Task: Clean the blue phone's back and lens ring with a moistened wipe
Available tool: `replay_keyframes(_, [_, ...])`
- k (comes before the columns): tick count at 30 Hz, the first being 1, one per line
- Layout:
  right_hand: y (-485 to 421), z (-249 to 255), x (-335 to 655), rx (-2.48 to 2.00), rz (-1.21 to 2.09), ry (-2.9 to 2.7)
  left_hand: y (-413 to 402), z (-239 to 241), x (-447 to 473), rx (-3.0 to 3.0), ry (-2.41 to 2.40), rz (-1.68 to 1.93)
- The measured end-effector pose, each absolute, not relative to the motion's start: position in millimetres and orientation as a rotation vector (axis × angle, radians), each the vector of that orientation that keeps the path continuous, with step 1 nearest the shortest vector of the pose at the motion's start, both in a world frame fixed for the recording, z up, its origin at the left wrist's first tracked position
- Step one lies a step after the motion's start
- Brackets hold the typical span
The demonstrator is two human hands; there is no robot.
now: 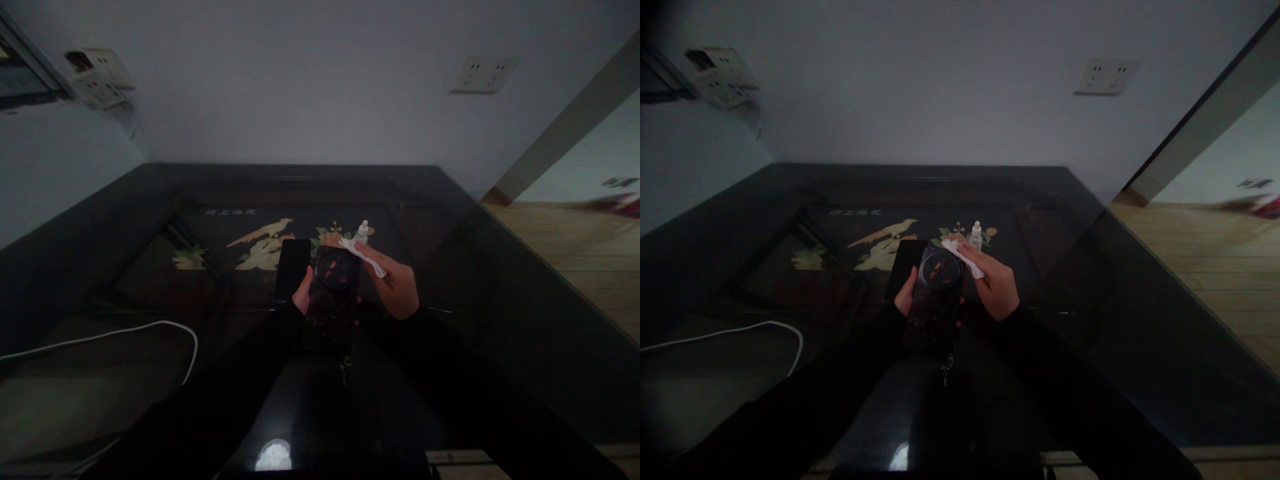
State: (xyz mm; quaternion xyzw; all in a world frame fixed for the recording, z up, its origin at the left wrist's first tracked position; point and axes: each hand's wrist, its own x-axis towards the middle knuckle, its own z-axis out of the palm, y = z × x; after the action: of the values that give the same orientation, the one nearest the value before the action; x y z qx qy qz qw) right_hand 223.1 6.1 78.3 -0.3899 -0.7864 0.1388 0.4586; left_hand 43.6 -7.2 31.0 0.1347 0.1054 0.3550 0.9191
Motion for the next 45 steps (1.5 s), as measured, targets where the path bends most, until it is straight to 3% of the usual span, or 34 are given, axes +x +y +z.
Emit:
replay_keyframes(5, [0.9,70.9,223.1,-0.799,0.121,-2.147,-8.7,38.8,41.1,0.26,0.262,0.754])
replay_keyframes(13, [-11.3,65.9,213.3,-0.687,-0.044,-2.182,2.1,43.0,48.6,0.165,0.368,1.193])
replay_keyframes(26, [-44.6,54.0,219.6,-0.233,0.031,-2.515,4.4,43.9,37.6,0.227,0.331,1.0])
replay_keyframes(39, [-53.3,56.0,181.2,-0.423,-0.032,-2.519,5.0,46.7,40.0,0.161,0.366,0.995])
replay_keyframes(45, [-58.8,54.5,175.1,-0.23,-0.018,-2.574,0.5,52.2,39.6,0.202,0.387,1.037])
